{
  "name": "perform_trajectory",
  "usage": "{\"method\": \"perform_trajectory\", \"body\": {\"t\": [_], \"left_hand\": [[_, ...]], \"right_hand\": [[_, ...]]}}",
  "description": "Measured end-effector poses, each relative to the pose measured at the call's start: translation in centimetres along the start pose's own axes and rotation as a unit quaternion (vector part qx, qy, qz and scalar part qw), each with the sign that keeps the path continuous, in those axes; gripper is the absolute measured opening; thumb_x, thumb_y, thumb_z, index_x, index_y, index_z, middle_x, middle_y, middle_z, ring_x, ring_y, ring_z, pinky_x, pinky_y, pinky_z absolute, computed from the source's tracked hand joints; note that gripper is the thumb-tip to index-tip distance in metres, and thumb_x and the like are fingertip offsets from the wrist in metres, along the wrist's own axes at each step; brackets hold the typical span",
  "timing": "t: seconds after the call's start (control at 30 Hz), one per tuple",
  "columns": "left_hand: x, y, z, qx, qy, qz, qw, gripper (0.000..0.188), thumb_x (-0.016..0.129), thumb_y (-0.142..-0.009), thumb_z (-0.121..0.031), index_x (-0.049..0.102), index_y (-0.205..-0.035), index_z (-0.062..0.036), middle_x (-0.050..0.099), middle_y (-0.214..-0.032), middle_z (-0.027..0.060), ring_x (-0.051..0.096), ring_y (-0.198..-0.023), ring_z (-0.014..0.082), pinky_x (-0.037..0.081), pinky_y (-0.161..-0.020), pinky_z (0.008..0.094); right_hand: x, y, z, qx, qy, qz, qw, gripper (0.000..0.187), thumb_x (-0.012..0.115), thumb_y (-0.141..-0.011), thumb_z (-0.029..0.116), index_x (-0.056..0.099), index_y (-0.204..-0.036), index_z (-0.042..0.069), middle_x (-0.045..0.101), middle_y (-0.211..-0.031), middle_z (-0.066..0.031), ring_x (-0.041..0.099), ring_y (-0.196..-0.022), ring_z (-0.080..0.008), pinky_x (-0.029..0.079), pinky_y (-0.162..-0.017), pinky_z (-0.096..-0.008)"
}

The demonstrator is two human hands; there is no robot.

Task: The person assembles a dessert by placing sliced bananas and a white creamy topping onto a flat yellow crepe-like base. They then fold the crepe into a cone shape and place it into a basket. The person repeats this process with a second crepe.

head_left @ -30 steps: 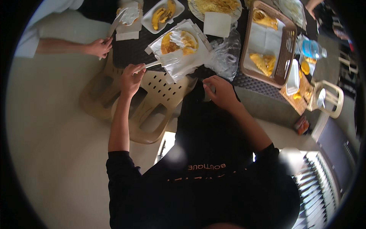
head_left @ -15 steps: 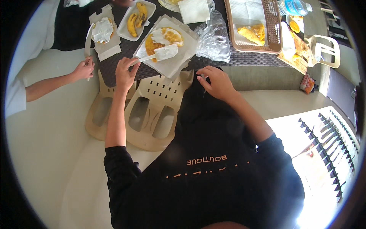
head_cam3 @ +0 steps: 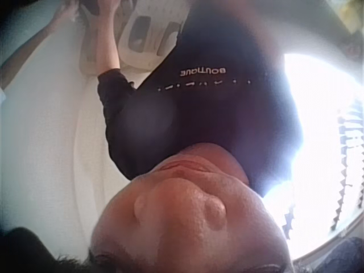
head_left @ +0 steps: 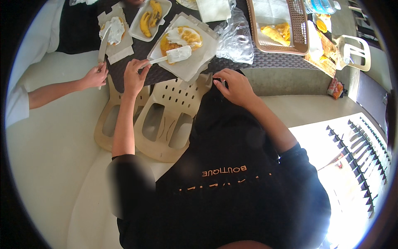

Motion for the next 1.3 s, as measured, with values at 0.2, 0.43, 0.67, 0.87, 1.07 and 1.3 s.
{"method": "perform_trajectory", "body": {"t": [0.2,0.43,0.67,0.87,1.07,1.3], "left_hand": [[-0.2,0.5,0.2,-0.007,0.001,-0.003,1.000,0.019,0.079,-0.089,-0.016,0.077,-0.107,-0.0096,0.064,-0.088,0.0080,0.063,-0.087,0.0286,0.051,-0.078,0.0406],[-0.6,1.5,0.8,-0.015,-0.005,-0.003,1.000,0.019,0.078,-0.090,-0.016,0.077,-0.108,-0.0107,0.064,-0.089,0.0083,0.063,-0.087,0.0287,0.051,-0.078,0.0404],[-1.4,2.9,1.6,-0.017,-0.023,-0.006,1.000,0.022,0.077,-0.093,-0.018,0.078,-0.113,-0.0089,0.068,-0.093,0.0092,0.065,-0.086,0.0269,0.050,-0.076,0.0377],[-2.2,4.3,1.8,-0.014,-0.025,-0.020,0.999,0.022,0.078,-0.091,-0.017,0.077,-0.112,-0.0111,0.066,-0.091,0.0090,0.063,-0.085,0.0287,0.050,-0.078,0.0399],[-2.8,7.0,3.4,-0.030,-0.008,-0.026,0.999,0.021,0.077,-0.094,-0.016,0.077,-0.113,-0.0063,0.067,-0.093,0.0087,0.065,-0.083,0.0214,0.051,-0.072,0.0333],[-5.1,8.1,0.7,-0.127,0.076,-0.051,0.988,0.023,0.075,-0.098,-0.022,0.076,-0.112,-0.0036,0.065,-0.092,0.0008,0.058,-0.080,0.0100,0.044,-0.065,0.0248]], "right_hand": [[0.0,-0.1,0.2,-0.001,0.010,0.009,1.000,0.018,0.067,-0.095,0.024,0.072,-0.104,0.008,0.068,-0.098,-0.0090,0.069,-0.089,-0.0286,0.056,-0.079,-0.0419],[0.1,-0.1,0.2,-0.007,0.010,0.013,1.000,0.018,0.067,-0.095,0.024,0.071,-0.105,0.009,0.068,-0.099,-0.0090,0.069,-0.090,-0.0293,0.055,-0.080,-0.0421],[0.5,-0.1,0.0,-0.007,0.011,0.013,1.000,0.019,0.066,-0.096,0.025,0.071,-0.105,0.009,0.068,-0.099,-0.0095,0.069,-0.093,-0.0308,0.056,-0.082,-0.0432],[0.8,-0.1,-0.3,-0.009,0.006,0.015,1.000,0.020,0.065,-0.096,0.025,0.072,-0.106,0.009,0.068,-0.100,-0.0100,0.068,-0.095,-0.0321,0.055,-0.083,-0.0439],[0.5,-0.1,-0.4,0.002,0.005,0.023,1.000,0.021,0.064,-0.096,0.026,0.072,-0.106,0.010,0.068,-0.100,-0.0105,0.068,-0.096,-0.0328,0.055,-0.084,-0.0445],[0.5,0.1,-0.7,0.016,-0.016,0.021,1.000,0.023,0.063,-0.097,0.027,0.073,-0.109,0.009,0.069,-0.103,-0.0115,0.068,-0.097,-0.0333,0.056,-0.085,-0.0447]]}}
Point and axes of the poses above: each hand's wrist, its own y-axis away from the middle knuckle, its own x-axis out of the palm, z = x × y, the point moved 3 cm from there along -y, towards the middle knuckle
